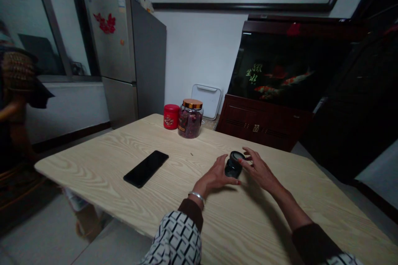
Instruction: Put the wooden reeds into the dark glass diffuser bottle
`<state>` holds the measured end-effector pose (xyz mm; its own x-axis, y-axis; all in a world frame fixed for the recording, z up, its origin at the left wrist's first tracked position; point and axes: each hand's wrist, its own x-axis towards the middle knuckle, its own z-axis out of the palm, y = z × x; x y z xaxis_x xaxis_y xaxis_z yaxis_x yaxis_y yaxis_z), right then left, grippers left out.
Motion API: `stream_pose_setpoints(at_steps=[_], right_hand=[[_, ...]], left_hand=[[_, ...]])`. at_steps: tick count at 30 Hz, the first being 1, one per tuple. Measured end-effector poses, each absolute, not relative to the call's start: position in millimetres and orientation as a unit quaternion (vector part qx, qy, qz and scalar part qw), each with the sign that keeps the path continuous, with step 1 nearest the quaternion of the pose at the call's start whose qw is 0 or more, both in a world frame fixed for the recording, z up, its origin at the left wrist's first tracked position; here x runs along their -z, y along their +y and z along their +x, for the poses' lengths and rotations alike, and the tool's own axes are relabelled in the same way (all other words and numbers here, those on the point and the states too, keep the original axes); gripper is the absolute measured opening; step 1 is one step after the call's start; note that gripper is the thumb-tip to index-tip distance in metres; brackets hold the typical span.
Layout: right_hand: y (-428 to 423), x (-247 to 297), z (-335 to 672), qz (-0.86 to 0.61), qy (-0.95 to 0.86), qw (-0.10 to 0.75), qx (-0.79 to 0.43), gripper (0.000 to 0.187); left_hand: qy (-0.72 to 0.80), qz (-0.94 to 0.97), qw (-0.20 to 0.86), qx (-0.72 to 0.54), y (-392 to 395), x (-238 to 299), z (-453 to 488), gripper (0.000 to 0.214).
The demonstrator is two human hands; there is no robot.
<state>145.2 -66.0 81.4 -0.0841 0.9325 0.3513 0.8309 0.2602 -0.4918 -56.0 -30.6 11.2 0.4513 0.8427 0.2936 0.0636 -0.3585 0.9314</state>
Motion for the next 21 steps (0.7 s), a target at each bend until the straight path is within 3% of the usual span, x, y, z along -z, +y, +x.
stream_pose_setpoints(at_steps=[2,4,5,7,10,14,17,21], right_hand=[[-74,-75,155,-0.634,-0.675,0.366,-0.093,0.047],[-79,-81,161,-0.634,-0.654,0.392,-0.126,0.05],[-80,-90,162,-0.62,-0.654,0.402,-0.162,0.054],[-80,-120,161,-0.565,-0.655,0.421,-0.271,0.061],[-81,-186,156,-0.433,-0.653,0.429,-0.45,0.069],[-89,-262,152,-0.271,-0.656,0.419,-0.567,0.075],[-93,-274,151,-0.206,-0.641,0.417,-0.61,0.077],[-89,-223,148,-0.152,-0.601,0.408,-0.67,0.077]], left_hand=[[0.382,0.747,0.39,-0.378,-39,-22,-70,0.083],[0.423,0.768,0.326,-0.354,-45,-45,-80,0.049],[0.423,0.771,0.314,-0.357,-46,-62,-82,0.042],[0.369,0.77,0.35,-0.385,-46,-104,-81,0.05],[0.235,0.742,0.509,-0.367,-44,-179,-74,0.062],[0.095,0.702,0.63,-0.318,-46,-253,-74,0.071],[0.085,0.666,0.666,-0.327,-46,-260,-77,0.076],[0.084,0.602,0.738,-0.293,-38,-208,-74,0.078]])
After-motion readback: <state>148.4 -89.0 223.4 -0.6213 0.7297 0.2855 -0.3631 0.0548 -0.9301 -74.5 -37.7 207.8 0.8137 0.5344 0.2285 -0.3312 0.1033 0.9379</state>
